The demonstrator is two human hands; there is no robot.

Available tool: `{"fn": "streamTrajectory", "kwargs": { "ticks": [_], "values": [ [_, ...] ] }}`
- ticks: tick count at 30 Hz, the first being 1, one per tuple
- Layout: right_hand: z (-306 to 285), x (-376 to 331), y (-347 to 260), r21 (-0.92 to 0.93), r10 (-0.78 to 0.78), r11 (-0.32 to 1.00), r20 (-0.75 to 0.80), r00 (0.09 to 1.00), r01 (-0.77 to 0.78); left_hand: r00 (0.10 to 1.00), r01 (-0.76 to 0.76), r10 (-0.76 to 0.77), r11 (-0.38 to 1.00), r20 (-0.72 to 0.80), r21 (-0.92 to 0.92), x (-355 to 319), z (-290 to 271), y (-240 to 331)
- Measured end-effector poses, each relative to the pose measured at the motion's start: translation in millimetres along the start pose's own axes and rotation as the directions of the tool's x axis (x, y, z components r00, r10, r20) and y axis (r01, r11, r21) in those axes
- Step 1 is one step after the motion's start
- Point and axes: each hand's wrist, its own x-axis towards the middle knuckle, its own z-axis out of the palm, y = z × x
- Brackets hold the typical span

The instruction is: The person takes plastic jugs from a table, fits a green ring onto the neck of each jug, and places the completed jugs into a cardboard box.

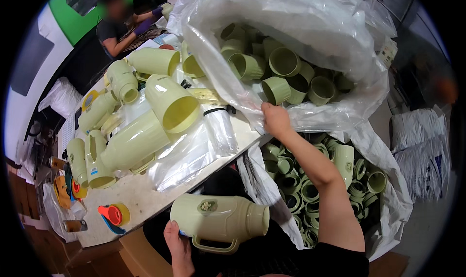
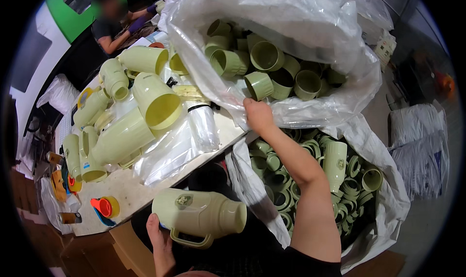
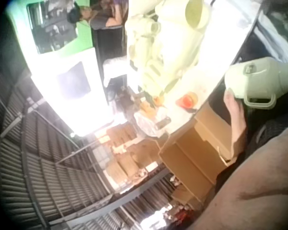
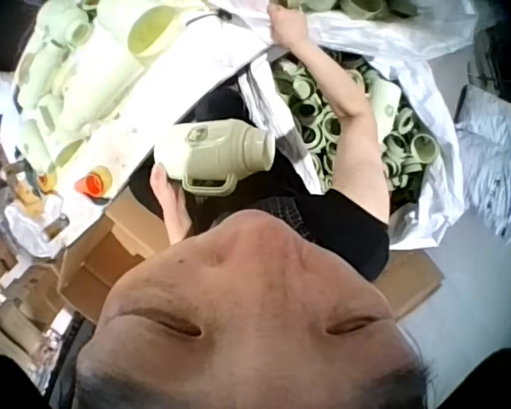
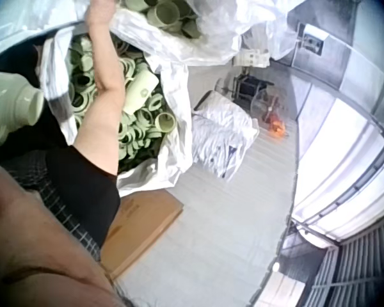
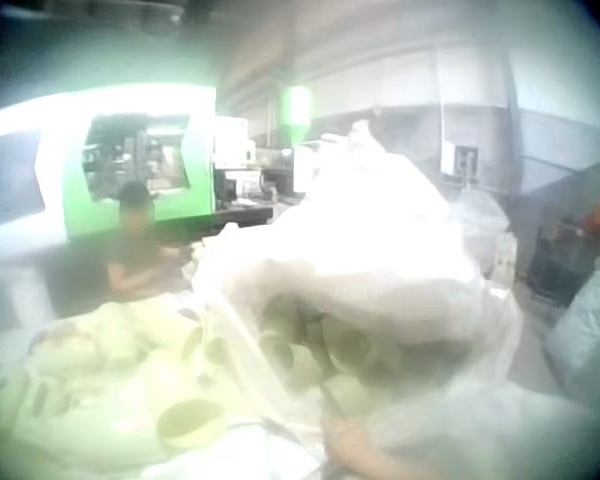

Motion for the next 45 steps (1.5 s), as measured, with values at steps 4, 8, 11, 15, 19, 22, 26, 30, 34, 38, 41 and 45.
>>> {"fn": "streamTrajectory", "kwargs": {
  "ticks": [4, 8, 11, 15, 19, 22, 26, 30, 34, 38, 41, 45],
  "values": [
    [-12.2, -40.0, -22.4, 0.023, 0.026, 0.999, -0.053, 0.998, -0.025, 1.0, 0.022, -0.021, 0.999, 0.011, -0.04, 11.6, 19.7, 0.9],
    [-49.6, -78.2, -41.9, 0.193, -0.054, 0.975, -0.283, 0.957, 0.112, 0.998, 0.062, -0.065, 0.988, -0.018, -0.141, 16.6, 20.0, 0.1],
    [-68.9, -73.6, -12.3, 0.644, 0.323, 0.762, -0.29, 0.901, -0.066, 0.998, 0.052, -0.043, 0.981, 0.049, -0.185, 25.0, 36.8, 11.8],
    [-106.9, -7.4, 56.1, 0.91, 0.691, -0.401, 0.224, 0.688, 0.106, 0.96, -0.16, 0.21, 0.954, 0.185, -0.255, 40.7, 113.1, 44.9],
    [-186.4, 81.4, 128.0, 0.836, 0.564, -0.548, 0.361, 0.743, 0.01, 0.768, -0.637, 0.539, 0.698, 0.345, 0.327, 71.6, 202.9, 31.0],
    [-300.9, 165.7, 165.3, 0.918, 0.575, -0.28, -0.074, 0.815, 0.281, 0.654, -0.756, 0.543, 0.496, 0.527, 0.427, 90.4, 247.5, 12.7],
    [-309.3, 171.9, 125.9, 0.928, 0.499, -0.11, -0.259, 0.827, 0.357, 0.634, -0.769, 0.504, 0.332, 0.586, 0.546, 98.4, 251.8, 5.9],
    [-235.2, 148.8, 137.8, 0.987, 0.53, 0.1, -0.159, 0.833, 0.124, 0.698, -0.714, 0.484, 0.419, 0.528, 0.561, 112.2, 249.6, -3.1],
    [-175.8, 112.3, 119.0, 0.962, 0.448, 0.271, -0.095, 0.889, -0.034, 0.762, -0.647, 0.424, 0.53, 0.489, 0.548, 123.1, 244.4, -3.2],
    [-124.0, 58.8, 80.5, 0.802, 0.443, 0.589, -0.216, 0.87, -0.101, 0.78, -0.625, 0.46, 0.601, 0.424, 0.498, 108.8, 221.3, 1.3],
    [-87.1, 17.8, 25.0, 0.481, 0.294, 0.857, -0.16, 0.942, -0.185, 0.826, -0.563, 0.517, 0.729, 0.226, 0.39, 70.9, 176.9, 19.2],
    [-43.0, 24.2, -3.2, 0.431, 0.509, 0.824, -0.282, 0.813, -0.367, 0.902, -0.426, 0.43, 0.901, -0.036, 0.081, 30.5, 102.2, 31.3]
  ]
}}
